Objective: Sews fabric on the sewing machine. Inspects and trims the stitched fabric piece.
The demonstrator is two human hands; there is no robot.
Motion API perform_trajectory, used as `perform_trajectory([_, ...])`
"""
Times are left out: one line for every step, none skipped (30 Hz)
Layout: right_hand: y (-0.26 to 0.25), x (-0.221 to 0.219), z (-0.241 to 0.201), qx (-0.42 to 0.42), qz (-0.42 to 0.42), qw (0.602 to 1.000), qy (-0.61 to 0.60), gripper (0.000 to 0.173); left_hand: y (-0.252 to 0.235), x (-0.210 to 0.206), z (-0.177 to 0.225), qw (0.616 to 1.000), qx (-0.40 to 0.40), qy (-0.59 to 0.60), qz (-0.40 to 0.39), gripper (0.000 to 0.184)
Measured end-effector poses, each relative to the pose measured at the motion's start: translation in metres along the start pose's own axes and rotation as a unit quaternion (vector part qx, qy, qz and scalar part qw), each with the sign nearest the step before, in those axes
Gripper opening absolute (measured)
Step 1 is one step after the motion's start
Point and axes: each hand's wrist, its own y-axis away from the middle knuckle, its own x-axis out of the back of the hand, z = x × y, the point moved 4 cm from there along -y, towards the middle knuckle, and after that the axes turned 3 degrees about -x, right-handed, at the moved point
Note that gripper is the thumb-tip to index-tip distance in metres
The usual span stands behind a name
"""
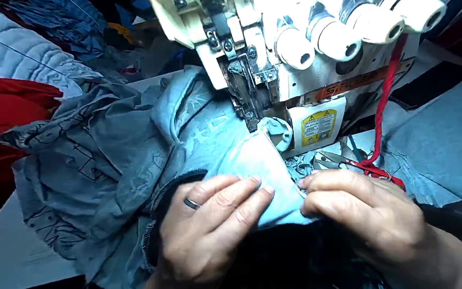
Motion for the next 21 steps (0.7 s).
perform_trajectory([-0.006,-0.004,0.002,0.001,-0.002,1.000,0.003,0.015,-0.003,0.002,-0.007,1.000,0.003,0.003,-0.007,0.021])
perform_trajectory([-0.012,-0.007,0.005,0.001,-0.005,1.000,0.006,0.015,-0.007,0.004,-0.013,1.000,0.013,0.009,-0.017,0.022])
perform_trajectory([-0.017,-0.011,0.008,-0.001,-0.009,1.000,0.011,0.016,-0.011,0.006,-0.019,0.999,0.027,0.014,-0.031,0.023])
perform_trajectory([-0.022,-0.015,0.011,-0.005,-0.013,1.000,0.015,0.016,-0.015,0.007,-0.024,0.998,0.041,0.020,-0.046,0.024])
perform_trajectory([-0.027,-0.019,0.015,-0.010,-0.012,1.000,0.018,0.017,-0.020,0.008,-0.031,0.997,0.053,0.023,-0.058,0.025])
perform_trajectory([-0.031,-0.024,0.018,-0.019,-0.009,1.000,0.020,0.018,-0.025,0.008,-0.037,0.995,0.063,0.026,-0.073,0.026])
perform_trajectory([-0.036,-0.027,0.021,-0.029,-0.006,0.999,0.020,0.018,-0.029,0.007,-0.043,0.993,0.071,0.028,-0.087,0.027])
perform_trajectory([-0.041,-0.030,0.022,-0.038,-0.007,0.999,0.020,0.018,-0.033,0.007,-0.050,0.991,0.079,0.029,-0.104,0.027])
perform_trajectory([-0.044,-0.032,0.023,-0.048,-0.011,0.998,0.031,0.019,-0.036,0.006,-0.057,0.989,0.086,0.029,-0.118,0.028])
perform_trajectory([-0.046,-0.033,0.024,-0.059,-0.021,0.997,0.050,0.022,-0.038,0.005,-0.066,0.987,0.094,0.028,-0.127,0.030])
perform_trajectory([-0.047,-0.035,0.025,-0.069,-0.029,0.995,0.066,0.024,-0.040,0.003,-0.074,0.984,0.106,0.032,-0.138,0.032])
perform_trajectory([-0.046,-0.036,0.026,-0.077,-0.031,0.994,0.075,0.026,-0.042,0.001,-0.081,0.982,0.116,0.041,-0.145,0.034])
perform_trajectory([-0.045,-0.037,0.027,-0.080,-0.029,0.993,0.079,0.027,-0.045,-0.001,-0.086,0.980,0.128,0.046,-0.148,0.035])
perform_trajectory([-0.042,-0.038,0.028,-0.079,-0.024,0.994,0.074,0.025,-0.047,-0.002,-0.089,0.978,0.141,0.045,-0.147,0.035])
perform_trajectory([-0.040,-0.038,0.028,-0.079,-0.020,0.994,0.073,0.024,-0.048,-0.003,-0.092,0.976,0.155,0.036,-0.147,0.036])
perform_trajectory([-0.039,-0.036,0.026,-0.079,-0.019,0.994,0.078,0.024,-0.048,-0.004,-0.093,0.974,0.169,0.022,-0.147,0.038])
perform_trajectory([-0.038,-0.033,0.024,-0.083,-0.020,0.992,0.089,0.025,-0.048,-0.004,-0.094,0.973,0.183,0.004,-0.144,0.040])
perform_trajectory([-0.037,-0.030,0.021,-0.089,-0.021,0.991,0.099,0.026,-0.047,-0.003,-0.093,0.969,0.202,-0.013,-0.145,0.041])
perform_trajectory([-0.036,-0.027,0.019,-0.098,-0.022,0.989,0.105,0.028,-0.045,-0.001,-0.089,0.962,0.224,-0.029,-0.151,0.042])
perform_trajectory([-0.036,-0.024,0.017,-0.102,-0.018,0.989,0.108,0.029,-0.041,0.003,-0.084,0.956,0.241,-0.045,-0.160,0.042])
perform_trajectory([-0.036,-0.021,0.014,-0.103,-0.011,0.989,0.106,0.029,-0.036,0.007,-0.078,0.954,0.241,-0.066,-0.167,0.041])
